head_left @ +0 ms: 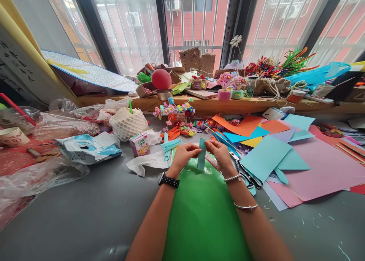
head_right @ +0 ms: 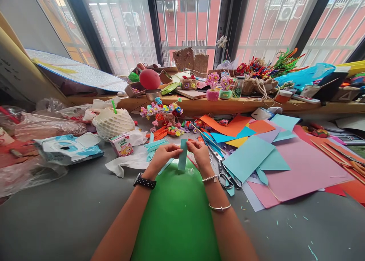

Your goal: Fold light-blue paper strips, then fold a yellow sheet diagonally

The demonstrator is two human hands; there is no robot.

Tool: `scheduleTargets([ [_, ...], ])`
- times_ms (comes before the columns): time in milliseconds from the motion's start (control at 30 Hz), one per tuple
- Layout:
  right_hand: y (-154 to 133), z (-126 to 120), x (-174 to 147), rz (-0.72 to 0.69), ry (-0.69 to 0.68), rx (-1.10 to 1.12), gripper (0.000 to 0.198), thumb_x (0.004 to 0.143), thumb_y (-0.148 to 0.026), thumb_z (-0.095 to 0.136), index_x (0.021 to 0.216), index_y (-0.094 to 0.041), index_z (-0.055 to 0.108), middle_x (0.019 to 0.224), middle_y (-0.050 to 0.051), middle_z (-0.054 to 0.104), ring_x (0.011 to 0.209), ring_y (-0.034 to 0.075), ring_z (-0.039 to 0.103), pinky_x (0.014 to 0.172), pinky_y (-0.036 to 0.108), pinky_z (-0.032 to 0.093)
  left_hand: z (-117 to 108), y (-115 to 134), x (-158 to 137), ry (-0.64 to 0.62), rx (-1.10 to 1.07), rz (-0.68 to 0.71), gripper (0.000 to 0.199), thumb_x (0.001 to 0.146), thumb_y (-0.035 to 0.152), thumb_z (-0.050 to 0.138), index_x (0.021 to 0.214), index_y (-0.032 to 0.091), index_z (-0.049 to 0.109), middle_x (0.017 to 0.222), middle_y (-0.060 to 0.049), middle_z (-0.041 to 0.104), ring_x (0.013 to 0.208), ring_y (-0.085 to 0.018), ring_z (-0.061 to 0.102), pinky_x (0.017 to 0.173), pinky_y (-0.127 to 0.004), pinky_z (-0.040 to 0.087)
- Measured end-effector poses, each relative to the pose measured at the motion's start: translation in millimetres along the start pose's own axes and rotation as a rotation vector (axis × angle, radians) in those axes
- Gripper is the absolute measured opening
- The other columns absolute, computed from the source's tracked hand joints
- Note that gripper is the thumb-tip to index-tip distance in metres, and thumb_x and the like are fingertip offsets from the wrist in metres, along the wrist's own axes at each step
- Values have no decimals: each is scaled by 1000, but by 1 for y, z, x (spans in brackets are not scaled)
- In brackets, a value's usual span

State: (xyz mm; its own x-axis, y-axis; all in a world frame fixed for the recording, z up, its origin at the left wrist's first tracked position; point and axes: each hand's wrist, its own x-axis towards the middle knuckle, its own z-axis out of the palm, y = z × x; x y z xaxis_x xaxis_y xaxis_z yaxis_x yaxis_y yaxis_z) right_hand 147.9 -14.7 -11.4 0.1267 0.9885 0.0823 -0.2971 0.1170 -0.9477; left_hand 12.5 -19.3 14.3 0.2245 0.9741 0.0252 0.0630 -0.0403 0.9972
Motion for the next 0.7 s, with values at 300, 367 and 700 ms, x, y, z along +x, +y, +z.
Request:
scheduleTargets([
  [300,0,3,-2,-35,47,-39,24,57,-35,65,69,-14,61,65,2,61,61,13,55,65,29,44,2,-1,1,-2,-78,-51,25,51,30,69,65,11,63,62,-3,62,57,-12,57,61,-26,47],
  [367,0,4,-3,-54,22,-63,23,58,-35,65,68,-14,61,64,1,60,61,12,54,64,28,44,2,-1,1,34,-103,-49,25,51,30,69,66,11,63,62,-3,62,57,-12,57,61,-25,48],
  [700,-3,4,-6,-59,-34,-84,20,58,-33,64,66,-15,60,66,1,60,63,13,55,66,28,44,1,-3,1,30,-114,-31,21,53,28,68,65,11,64,61,-2,62,55,-11,57,60,-24,48],
])
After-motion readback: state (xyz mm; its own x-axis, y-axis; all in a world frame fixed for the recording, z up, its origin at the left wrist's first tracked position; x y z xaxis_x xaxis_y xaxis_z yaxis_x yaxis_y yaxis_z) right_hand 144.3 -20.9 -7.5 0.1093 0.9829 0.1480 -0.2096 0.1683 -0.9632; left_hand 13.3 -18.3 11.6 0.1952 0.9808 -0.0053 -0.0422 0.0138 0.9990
